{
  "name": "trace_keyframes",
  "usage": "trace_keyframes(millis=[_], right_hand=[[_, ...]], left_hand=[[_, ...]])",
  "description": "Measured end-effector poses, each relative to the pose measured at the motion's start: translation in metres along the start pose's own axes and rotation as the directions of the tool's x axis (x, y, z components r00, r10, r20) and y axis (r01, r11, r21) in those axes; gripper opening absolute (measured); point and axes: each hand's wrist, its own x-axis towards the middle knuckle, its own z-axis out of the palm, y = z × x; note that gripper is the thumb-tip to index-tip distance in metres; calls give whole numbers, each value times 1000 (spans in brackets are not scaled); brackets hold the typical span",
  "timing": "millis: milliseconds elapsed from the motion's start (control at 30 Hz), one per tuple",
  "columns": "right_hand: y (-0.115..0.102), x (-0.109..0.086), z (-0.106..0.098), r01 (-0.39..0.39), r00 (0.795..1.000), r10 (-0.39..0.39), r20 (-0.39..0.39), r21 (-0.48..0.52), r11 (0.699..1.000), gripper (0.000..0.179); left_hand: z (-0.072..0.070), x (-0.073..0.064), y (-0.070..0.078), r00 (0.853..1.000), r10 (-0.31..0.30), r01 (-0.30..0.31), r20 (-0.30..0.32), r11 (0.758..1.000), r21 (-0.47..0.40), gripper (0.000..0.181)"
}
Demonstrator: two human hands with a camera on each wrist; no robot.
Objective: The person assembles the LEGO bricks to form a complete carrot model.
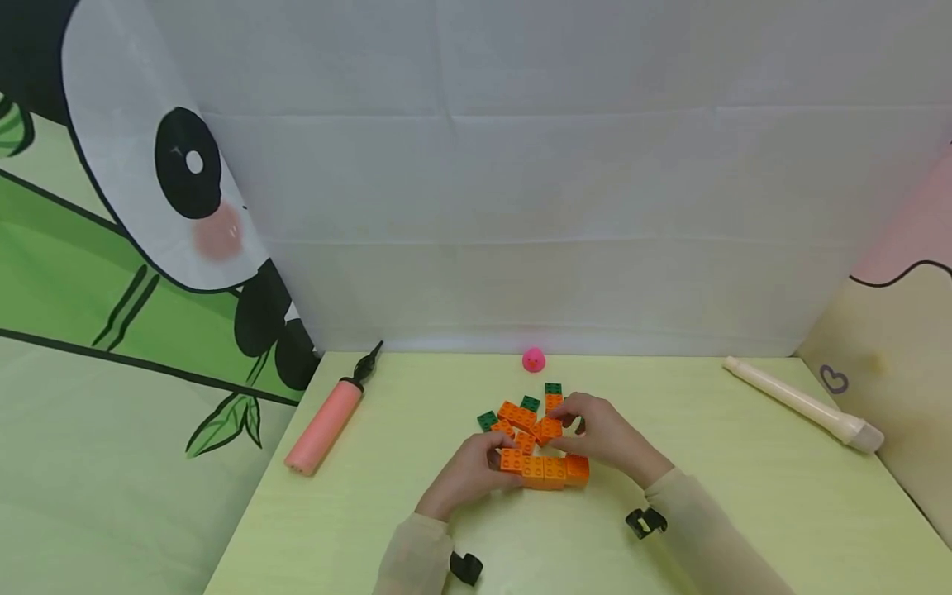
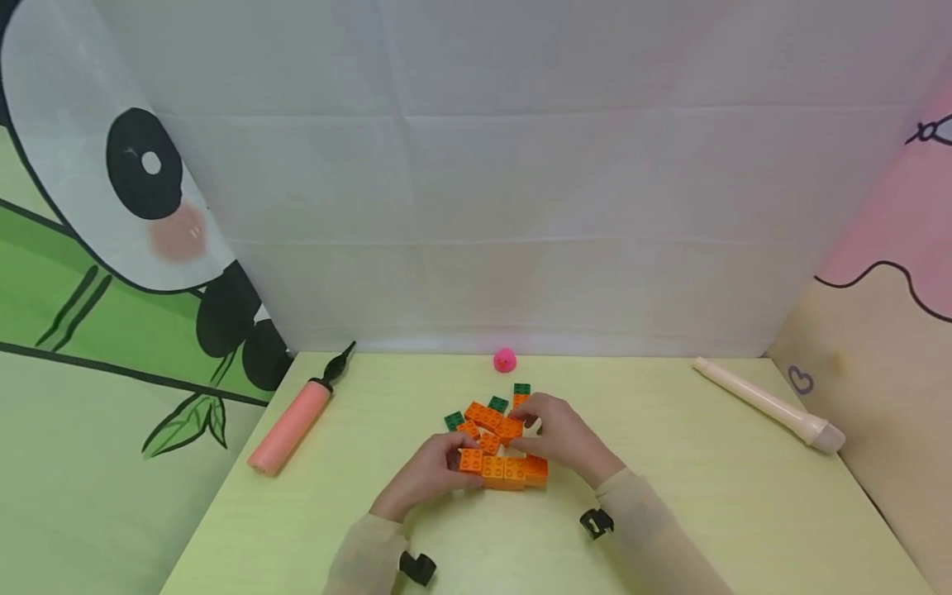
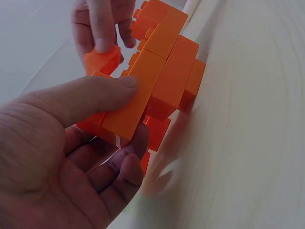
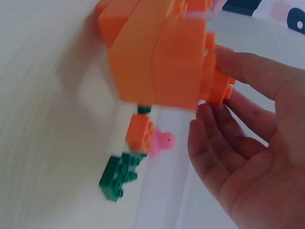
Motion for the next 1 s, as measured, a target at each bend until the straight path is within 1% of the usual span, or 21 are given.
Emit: trace_keyframes(millis=[167, 400, 567, 700, 1000], right_hand=[[-14, -1, 9, 58, 996, -58, 61, 6, 998, 29], [-17, -5, 22, 85, 990, -83, 116, -18, 996, 25], [-18, -8, 27, 76, 991, -73, 108, -15, 997, 26], [-19, -9, 29, 69, 993, -65, 95, -30, 997, 27], [-20, -8, 34, 63, 996, -55, 73, -122, 991, 27]], left_hand=[[-1, 1, 0, 1000, 3, -3, -3, 1000, 10, 33], [-1, 1, 2, 1000, 17, -17, 2, 1000, 19, 32], [-2, 0, 2, 1000, 31, -31, 4, 999, 9, 31], [-1, 0, 2, 1000, 25, -25, 2, 1000, 8, 31], [-1, 0, 2, 1000, 11, -11, -5, 1000, 23, 31]])
